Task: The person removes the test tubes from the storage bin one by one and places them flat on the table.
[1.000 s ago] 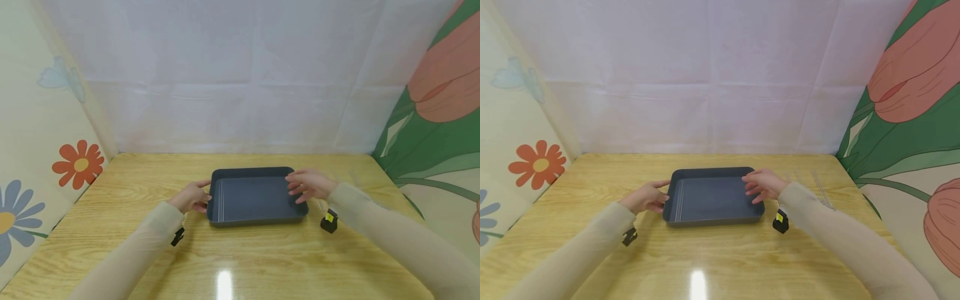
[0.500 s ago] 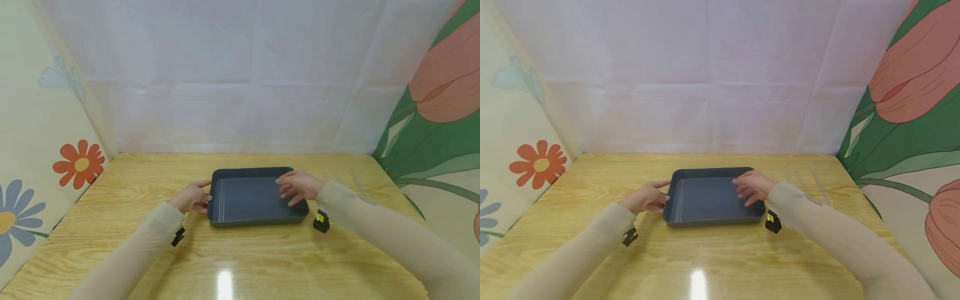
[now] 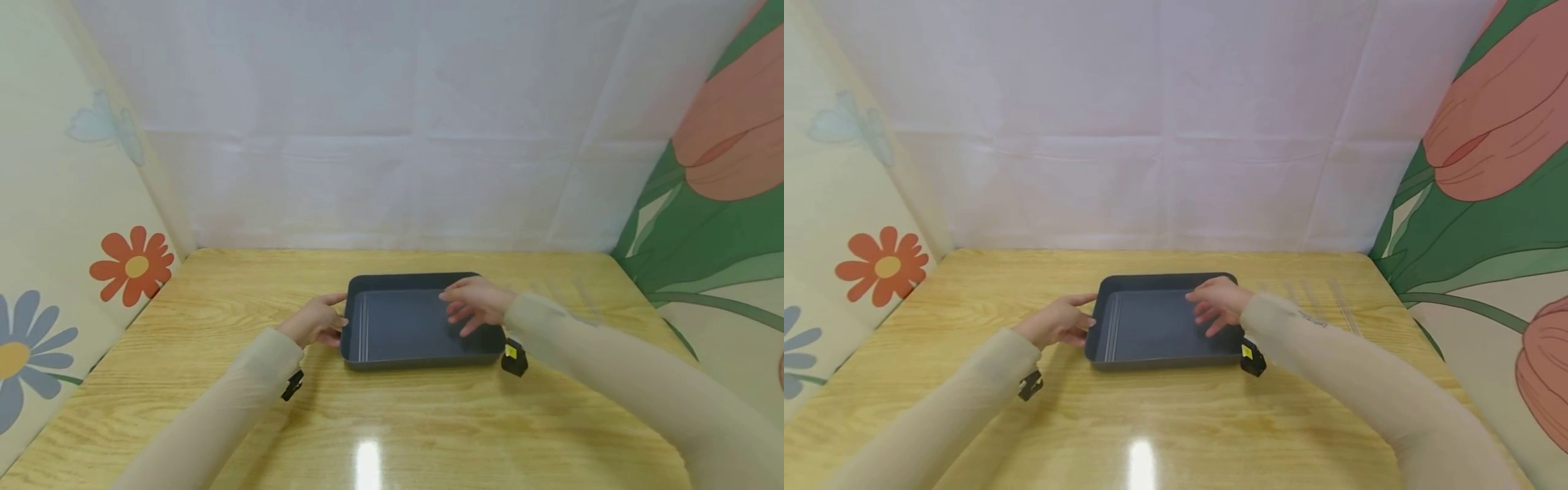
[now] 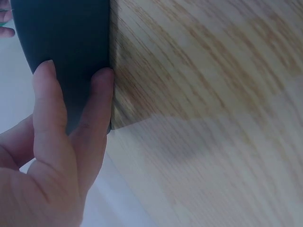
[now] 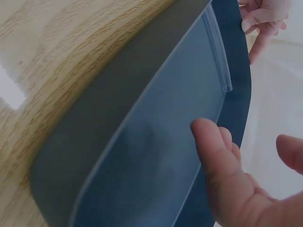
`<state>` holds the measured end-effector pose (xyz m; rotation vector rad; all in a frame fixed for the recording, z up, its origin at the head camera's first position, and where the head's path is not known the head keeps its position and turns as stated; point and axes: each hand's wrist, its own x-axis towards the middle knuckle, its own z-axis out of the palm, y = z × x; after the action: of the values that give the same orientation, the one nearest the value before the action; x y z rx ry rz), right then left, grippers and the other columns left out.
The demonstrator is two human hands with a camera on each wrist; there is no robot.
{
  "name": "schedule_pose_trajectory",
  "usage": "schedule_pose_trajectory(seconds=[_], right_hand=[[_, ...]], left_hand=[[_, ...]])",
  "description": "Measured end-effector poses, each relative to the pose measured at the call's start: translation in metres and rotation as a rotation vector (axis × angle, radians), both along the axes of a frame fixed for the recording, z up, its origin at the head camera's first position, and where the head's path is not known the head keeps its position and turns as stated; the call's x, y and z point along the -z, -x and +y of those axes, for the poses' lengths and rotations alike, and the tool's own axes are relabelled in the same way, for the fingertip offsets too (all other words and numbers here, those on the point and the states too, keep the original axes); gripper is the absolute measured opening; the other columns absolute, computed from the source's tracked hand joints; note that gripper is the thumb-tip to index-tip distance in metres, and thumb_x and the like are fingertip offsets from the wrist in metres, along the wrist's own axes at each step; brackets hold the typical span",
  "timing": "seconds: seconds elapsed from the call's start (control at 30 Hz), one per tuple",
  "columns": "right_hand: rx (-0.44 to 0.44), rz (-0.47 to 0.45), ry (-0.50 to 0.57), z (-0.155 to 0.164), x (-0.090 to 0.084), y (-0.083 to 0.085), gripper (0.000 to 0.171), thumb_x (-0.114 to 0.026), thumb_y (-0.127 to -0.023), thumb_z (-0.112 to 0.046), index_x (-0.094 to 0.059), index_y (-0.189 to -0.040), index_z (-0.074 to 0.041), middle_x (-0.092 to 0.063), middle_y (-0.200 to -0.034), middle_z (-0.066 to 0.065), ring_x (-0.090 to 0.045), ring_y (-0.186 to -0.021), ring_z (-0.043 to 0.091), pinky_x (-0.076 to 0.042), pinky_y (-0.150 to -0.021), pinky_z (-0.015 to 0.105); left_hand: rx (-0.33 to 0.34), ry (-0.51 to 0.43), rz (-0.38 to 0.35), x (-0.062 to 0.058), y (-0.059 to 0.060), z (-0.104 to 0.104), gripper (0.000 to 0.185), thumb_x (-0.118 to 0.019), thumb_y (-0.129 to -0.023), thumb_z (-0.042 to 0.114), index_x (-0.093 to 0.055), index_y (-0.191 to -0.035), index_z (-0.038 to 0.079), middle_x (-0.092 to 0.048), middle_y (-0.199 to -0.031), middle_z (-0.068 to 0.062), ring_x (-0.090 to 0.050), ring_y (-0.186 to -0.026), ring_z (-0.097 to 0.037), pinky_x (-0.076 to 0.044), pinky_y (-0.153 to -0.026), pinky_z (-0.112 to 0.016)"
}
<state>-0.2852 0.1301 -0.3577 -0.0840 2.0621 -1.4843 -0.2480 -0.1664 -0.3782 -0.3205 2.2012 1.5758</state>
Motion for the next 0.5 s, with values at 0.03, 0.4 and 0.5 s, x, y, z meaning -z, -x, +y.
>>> schedule_pose_trajectory(seconds=[0.03,0.4,0.5], right_hand=[[-0.004,-0.001,-0.001,-0.002,0.000,0.000,0.049,-0.053,-0.099,-0.014,-0.039,-0.140,0.009,-0.055,-0.115,0.029,-0.062,-0.072,0.019,-0.056,-0.051,0.033],[-0.032,-0.027,-0.033,-0.024,0.000,0.005,0.049,-0.054,-0.099,-0.016,-0.040,-0.140,0.006,-0.052,-0.125,0.032,-0.062,-0.076,0.021,-0.057,-0.054,0.035],[-0.044,-0.024,-0.045,-0.029,0.000,0.007,0.049,-0.054,-0.099,-0.017,-0.040,-0.140,0.006,-0.052,-0.126,0.032,-0.062,-0.078,0.022,-0.057,-0.056,0.036]], left_hand=[[0.001,0.002,0.001,0.000,0.000,0.000,0.070,-0.047,-0.094,-0.011,-0.022,-0.156,0.008,-0.049,-0.125,-0.031,-0.061,-0.073,-0.023,-0.054,-0.050,-0.024],[-0.018,-0.017,-0.007,0.001,0.000,0.001,0.070,-0.048,-0.093,-0.011,-0.024,-0.155,0.010,-0.054,-0.117,-0.026,-0.062,-0.073,-0.022,-0.054,-0.049,-0.024],[-0.022,-0.016,-0.005,0.001,0.000,0.000,0.070,-0.048,-0.093,-0.012,-0.024,-0.155,0.009,-0.056,-0.111,-0.025,-0.062,-0.072,-0.022,-0.054,-0.049,-0.024]])
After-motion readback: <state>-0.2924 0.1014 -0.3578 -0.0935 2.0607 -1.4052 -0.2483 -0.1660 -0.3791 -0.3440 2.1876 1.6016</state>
